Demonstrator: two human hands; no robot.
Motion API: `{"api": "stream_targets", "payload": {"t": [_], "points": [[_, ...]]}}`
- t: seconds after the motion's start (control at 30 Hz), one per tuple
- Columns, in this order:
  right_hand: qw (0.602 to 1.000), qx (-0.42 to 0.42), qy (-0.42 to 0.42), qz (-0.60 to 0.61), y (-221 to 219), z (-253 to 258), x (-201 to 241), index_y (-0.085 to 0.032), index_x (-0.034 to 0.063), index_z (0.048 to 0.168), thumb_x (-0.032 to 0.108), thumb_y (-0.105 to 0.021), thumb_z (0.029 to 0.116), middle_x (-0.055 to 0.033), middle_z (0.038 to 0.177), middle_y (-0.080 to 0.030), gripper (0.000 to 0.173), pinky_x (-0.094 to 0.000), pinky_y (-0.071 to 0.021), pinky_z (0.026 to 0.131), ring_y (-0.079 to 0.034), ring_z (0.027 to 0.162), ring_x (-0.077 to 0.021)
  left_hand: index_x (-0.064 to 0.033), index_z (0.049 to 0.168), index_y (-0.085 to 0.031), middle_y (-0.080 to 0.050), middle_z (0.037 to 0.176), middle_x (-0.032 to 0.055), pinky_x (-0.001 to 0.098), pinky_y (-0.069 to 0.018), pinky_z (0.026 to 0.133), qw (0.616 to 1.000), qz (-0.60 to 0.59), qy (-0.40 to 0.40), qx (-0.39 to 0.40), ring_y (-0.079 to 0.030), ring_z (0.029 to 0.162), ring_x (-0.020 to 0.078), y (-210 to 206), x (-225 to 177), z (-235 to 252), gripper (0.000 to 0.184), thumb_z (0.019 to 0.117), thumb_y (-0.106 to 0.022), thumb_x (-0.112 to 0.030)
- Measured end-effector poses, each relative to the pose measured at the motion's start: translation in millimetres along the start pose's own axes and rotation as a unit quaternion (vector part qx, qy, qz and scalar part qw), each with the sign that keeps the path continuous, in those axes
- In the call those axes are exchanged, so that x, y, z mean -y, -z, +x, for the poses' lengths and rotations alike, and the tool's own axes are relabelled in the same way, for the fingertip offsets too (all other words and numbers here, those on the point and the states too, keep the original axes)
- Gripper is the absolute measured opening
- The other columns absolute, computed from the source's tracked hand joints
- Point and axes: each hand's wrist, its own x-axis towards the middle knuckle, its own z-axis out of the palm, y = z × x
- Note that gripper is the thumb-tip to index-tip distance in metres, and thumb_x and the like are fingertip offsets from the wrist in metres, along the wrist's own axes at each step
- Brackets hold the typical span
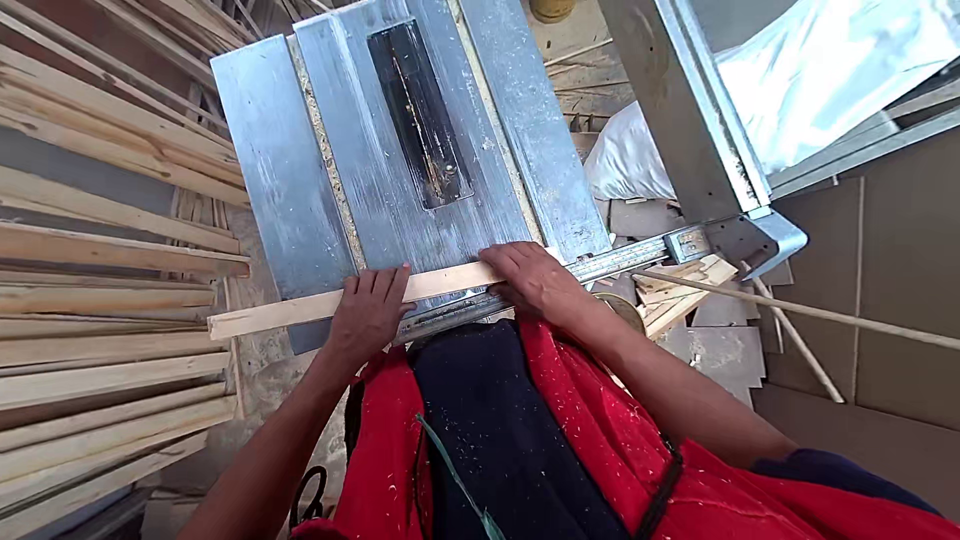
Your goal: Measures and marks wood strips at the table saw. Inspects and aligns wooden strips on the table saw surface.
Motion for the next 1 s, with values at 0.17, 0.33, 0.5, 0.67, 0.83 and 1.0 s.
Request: {"api": "stream_targets", "payload": {"t": [0.17, 0.33, 0.5, 0.67, 0.83, 1.0], "points": [[0.999, 0.019, 0.007, 0.029, 4.8, 7.1, -1.9, -0.054, 0.0076, 0.138, 0.024, -0.068, 0.0963, -0.0113, 0.125, -0.066, 0.047, -0.0471, -0.0466, 0.108, -0.062, 0.121, -0.0298, -0.0074, 0.150, -0.047, -0.062, 0.132, 0.0192, 0.0501, -0.0535, 0.087, 0.999, -0.022, -0.041, -0.019, -0.064, 0.111, 0.0368, 1.7, 9.4, -1.6, 0.061, 0.1051, -0.050, -0.048], [0.996, 0.061, -0.046, 0.040, 19.6, 18.9, -0.8, -0.052, 0.0104, 0.142, 0.032, -0.074, 0.0914, -0.0096, 0.125, -0.067, 0.059, -0.0461, -0.0488, 0.105, -0.063, 0.118, -0.0272, -0.0109, 0.152, -0.047, -0.060, 0.131, 0.0190, 0.0508, -0.0547, 0.083, 0.998, -0.011, -0.069, 0.000, -0.063, 0.107, 0.0389, -0.6, 17.7, 4.8, 0.057, 0.1066, -0.049, -0.045], [0.998, -0.002, -0.008, -0.065, 6.9, 24.0, 22.2, -0.058, 0.0074, 0.138, 0.029, -0.076, 0.0907, -0.0146, 0.136, -0.061, 0.055, -0.0475, -0.0420, 0.115, -0.055, 0.132, -0.0329, -0.0044, 0.150, -0.047, -0.061, 0.129, 0.0198, 0.0507, -0.0541, 0.084, 0.996, 0.000, -0.087, 0.002, -0.064, 0.105, 0.0381, 0.0, 20.3, 9.8, 0.060, 0.1071, -0.046, -0.046], [0.994, -0.037, 0.033, -0.097, -7.9, 17.9, 23.9, -0.060, -0.0008, 0.131, 0.022, -0.061, 0.1011, -0.0195, 0.137, -0.063, 0.037, -0.0416, -0.0401, 0.119, -0.057, 0.134, -0.0326, -0.0042, 0.148, -0.050, -0.060, 0.136, 0.0176, 0.0555, -0.0420, 0.107, 0.996, -0.013, -0.088, 0.027, -0.055, 0.129, 0.0374, 5.8, 26.3, 18.6, 0.062, 0.1082, -0.035, -0.049], [0.991, -0.014, 0.064, -0.113, 0.7, 29.2, 10.5, -0.057, -0.0023, 0.134, 0.024, -0.056, 0.1027, -0.0190, 0.131, -0.066, 0.041, -0.0402, -0.0426, 0.117, -0.061, 0.128, -0.0313, -0.0017, 0.135, -0.058, -0.061, 0.124, 0.0191, 0.0500, -0.0529, 0.086, 0.994, -0.026, -0.109, 0.018, -0.061, 0.111, 0.0391, 1.9, 40.9, 31.0, 0.060, 0.1013, -0.053, -0.052], [0.995, -0.001, -0.012, -0.097, -0.1, 44.4, 29.0, -0.055, 0.0009, 0.139, 0.020, -0.058, 0.1020, -0.0168, 0.137, -0.063, 0.042, -0.0476, -0.0340, 0.123, -0.054, 0.137, -0.0316, -0.0031, 0.133, -0.062, -0.065, 0.113, 0.0174, 0.0502, -0.0566, 0.080, 0.995, -0.045, -0.091, -0.026, -0.066, 0.102, 0.0373, -2.2, 50.7, 23.6, 0.047, 0.0967, -0.064, -0.033]]}}
